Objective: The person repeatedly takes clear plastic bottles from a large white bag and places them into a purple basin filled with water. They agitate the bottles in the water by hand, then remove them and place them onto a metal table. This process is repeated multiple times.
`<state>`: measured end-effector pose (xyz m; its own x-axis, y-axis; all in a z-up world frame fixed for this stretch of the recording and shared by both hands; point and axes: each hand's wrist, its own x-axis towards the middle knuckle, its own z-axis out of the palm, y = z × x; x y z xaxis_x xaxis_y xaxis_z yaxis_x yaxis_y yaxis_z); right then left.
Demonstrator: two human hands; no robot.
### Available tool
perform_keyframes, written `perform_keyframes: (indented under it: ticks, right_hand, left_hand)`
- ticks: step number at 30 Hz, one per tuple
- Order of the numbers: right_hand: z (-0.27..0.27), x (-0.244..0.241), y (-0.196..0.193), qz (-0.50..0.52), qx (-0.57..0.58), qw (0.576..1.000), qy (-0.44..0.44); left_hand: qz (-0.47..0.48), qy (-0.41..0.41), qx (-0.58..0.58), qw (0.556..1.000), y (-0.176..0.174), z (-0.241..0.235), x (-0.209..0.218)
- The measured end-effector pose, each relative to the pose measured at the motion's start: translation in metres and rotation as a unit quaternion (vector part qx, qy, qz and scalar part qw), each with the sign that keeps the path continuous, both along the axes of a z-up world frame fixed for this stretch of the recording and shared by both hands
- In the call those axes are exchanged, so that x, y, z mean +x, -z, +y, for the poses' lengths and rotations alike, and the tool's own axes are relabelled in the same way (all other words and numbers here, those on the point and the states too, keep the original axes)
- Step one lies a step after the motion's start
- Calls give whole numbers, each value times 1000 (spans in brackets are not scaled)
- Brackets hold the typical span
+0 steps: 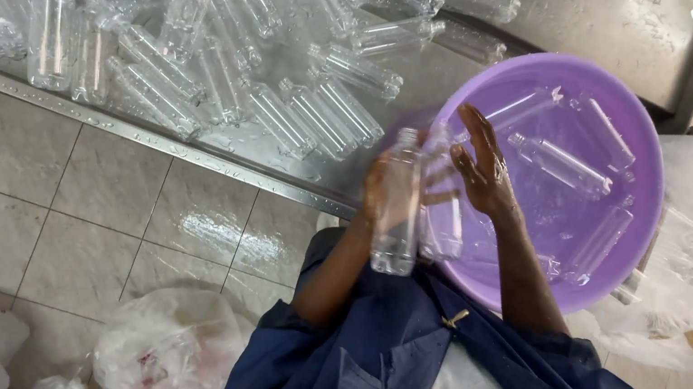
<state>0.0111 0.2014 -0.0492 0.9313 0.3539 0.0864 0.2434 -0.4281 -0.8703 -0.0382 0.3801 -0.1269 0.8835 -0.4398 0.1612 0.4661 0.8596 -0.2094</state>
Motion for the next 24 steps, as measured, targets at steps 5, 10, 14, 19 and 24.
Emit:
perform_keyframes:
  ticks: [5,10,14,19,24]
  right_hand:
    - [-6,-20,2,43,96,994,17]
    - [-49,-55,1,94,122,977,145]
    - [-85,-97,13,118,251,909,310]
    - [-126,-121,-14,27,148,876,457]
    - [-137,-130,27,1,57,873,485]
  left_hand:
    - [60,-125,101,985,-3,100,-7]
    - [224,-170,296,913,126,189,46]
    - [54,-258,330,907,160,277,170]
    - [36,-534,643,548,133,236,252]
    - [-152,-375,619,673,56,32,152]
